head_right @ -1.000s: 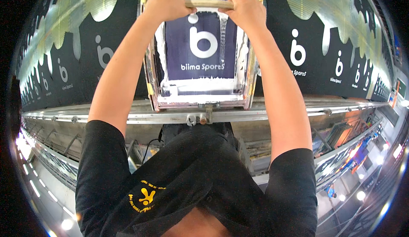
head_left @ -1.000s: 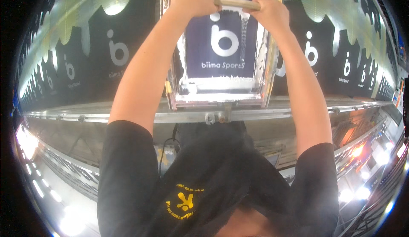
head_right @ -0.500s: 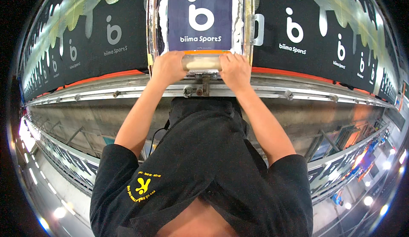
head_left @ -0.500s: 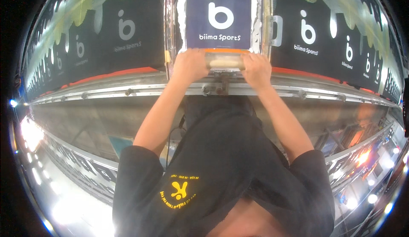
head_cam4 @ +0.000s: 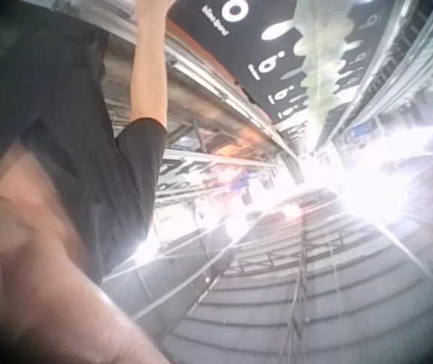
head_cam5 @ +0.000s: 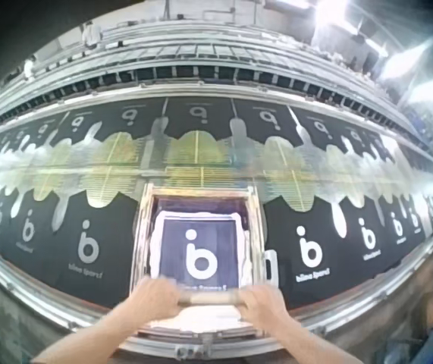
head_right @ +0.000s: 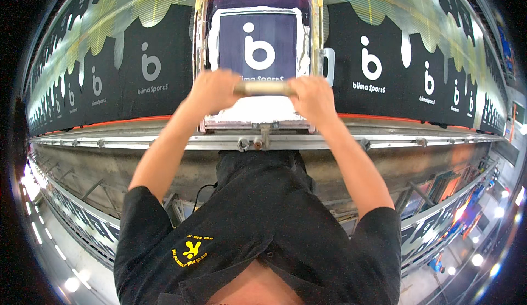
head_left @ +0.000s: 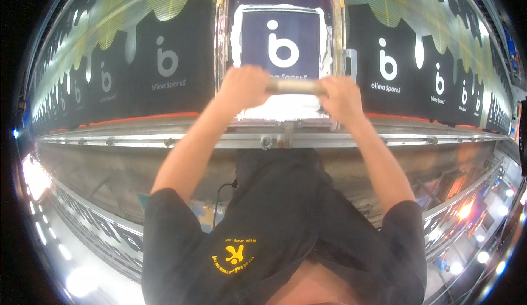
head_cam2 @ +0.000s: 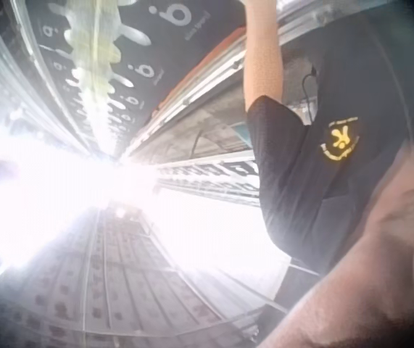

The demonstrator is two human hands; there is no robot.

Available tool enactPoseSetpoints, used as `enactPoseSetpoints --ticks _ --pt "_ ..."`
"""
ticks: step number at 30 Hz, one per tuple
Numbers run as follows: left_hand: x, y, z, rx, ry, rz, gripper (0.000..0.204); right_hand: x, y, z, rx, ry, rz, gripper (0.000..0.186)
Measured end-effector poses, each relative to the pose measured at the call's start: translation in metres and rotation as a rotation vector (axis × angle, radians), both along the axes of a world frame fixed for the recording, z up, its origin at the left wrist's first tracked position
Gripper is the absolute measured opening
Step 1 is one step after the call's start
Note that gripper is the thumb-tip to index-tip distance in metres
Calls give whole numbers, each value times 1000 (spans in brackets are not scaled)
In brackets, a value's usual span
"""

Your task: The person uses a squeegee to press ink through a screen printing frame onto a t-shirt placed on a flatbed. The person repeatedly pulls the squeegee across the screen to transfer the design onto the fabric.

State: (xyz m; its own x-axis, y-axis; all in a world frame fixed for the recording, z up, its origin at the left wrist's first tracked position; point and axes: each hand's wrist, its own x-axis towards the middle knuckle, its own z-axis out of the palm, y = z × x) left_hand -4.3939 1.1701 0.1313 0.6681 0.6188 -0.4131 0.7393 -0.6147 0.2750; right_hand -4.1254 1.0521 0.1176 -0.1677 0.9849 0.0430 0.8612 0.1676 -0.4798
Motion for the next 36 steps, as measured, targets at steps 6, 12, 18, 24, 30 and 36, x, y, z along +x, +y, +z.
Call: enactPoseSetpoints --ticks 6,12,18,24,30,36 --pt "54 185 -5 98 78 -35 48 34 187 -8 -61 -152 -151 28" --pt "66 210 -34 143 63 60 54 29 222 -43 -107 -188 -304 39" --pt "31 106 -45 41 41 122 49 5 123 -55 -34 -149 -201 34" --pt "-26 -52 -53 56 -101 167 33 -37 -29 -59 168 -49 -128 21" --pt "-25 -42 -20 101 -49 49 52 -33 -23 -38 -124 -18 -58 41" --pt "-31 -29 -26 38 17 119 66 -44 15 -41 -339 21 -50 67"
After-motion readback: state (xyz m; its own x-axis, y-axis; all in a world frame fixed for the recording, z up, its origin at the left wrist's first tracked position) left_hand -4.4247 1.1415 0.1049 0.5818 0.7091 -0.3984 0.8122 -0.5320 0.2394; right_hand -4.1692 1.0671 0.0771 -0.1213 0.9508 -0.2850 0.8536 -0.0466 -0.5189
